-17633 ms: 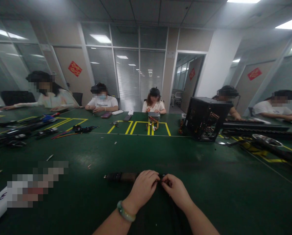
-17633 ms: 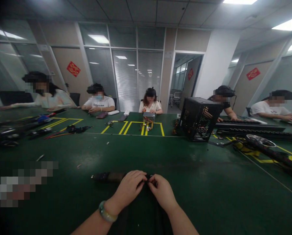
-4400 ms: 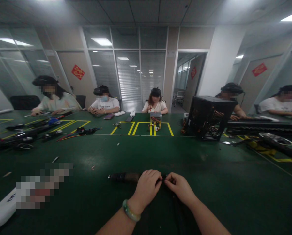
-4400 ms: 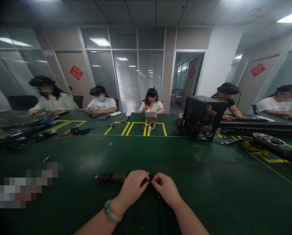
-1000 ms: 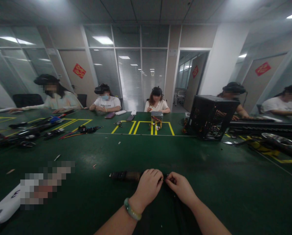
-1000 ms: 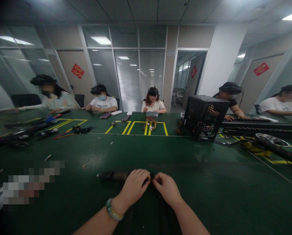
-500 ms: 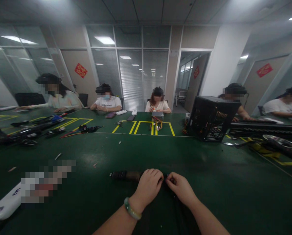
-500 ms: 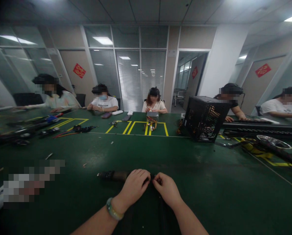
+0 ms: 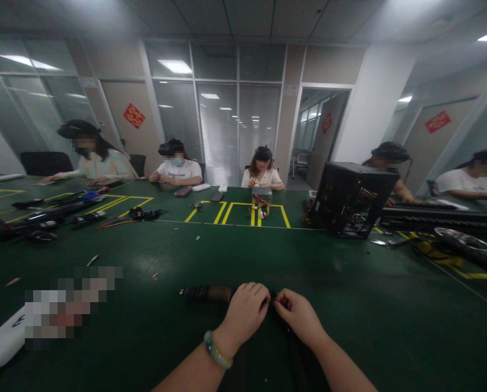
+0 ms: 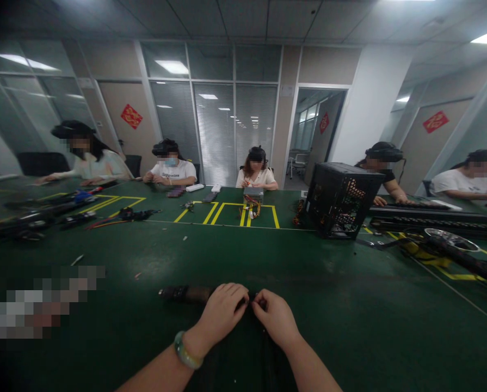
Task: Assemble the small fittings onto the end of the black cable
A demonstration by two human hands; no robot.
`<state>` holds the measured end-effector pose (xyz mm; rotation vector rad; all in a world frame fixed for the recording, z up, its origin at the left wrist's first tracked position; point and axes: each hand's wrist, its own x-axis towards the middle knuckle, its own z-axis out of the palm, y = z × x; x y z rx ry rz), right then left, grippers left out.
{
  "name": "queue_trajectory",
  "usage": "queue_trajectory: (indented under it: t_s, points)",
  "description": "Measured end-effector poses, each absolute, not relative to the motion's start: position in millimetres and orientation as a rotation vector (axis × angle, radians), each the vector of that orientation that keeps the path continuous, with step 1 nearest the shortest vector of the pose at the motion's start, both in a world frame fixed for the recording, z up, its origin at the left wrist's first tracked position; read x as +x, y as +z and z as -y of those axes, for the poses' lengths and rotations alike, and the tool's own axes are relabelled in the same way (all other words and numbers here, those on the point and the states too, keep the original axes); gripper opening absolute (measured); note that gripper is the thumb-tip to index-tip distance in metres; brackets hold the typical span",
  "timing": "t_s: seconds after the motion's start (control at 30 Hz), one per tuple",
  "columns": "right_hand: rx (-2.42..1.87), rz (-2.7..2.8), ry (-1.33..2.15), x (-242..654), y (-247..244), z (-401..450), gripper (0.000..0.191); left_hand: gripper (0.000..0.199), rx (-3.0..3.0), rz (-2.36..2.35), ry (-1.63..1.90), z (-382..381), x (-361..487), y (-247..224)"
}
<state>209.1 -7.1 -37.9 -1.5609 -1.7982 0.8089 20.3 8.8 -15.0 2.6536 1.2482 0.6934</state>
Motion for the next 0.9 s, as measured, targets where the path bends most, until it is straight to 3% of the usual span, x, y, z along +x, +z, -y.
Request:
queue_trajectory:
  t_s: [0.47,0.6,0.77,0.9]
  points:
    - [-1.595,1.759,0.769,204.6,-38.8,5.5,0.015,0.01,2.678,-1.226,0.721,-13.1,20.5,-21.8]
    - [-1.668,1.728,0.742,200.7,-38.3,3.9,0.021,0.016,2.659,-1.211,0.748,-12.5,20.7,-22.5]
    - [-1.759,1.724,0.691,197.1,-33.6,5.1,0.014,0.023,2.639,-1.174,0.783,-13.5,20.0,-24.9]
    - [-1.777,1.711,0.646,197.0,-33.8,5.6,0.014,0.041,2.604,-1.13,0.89,-10.2,19.7,-4.3]
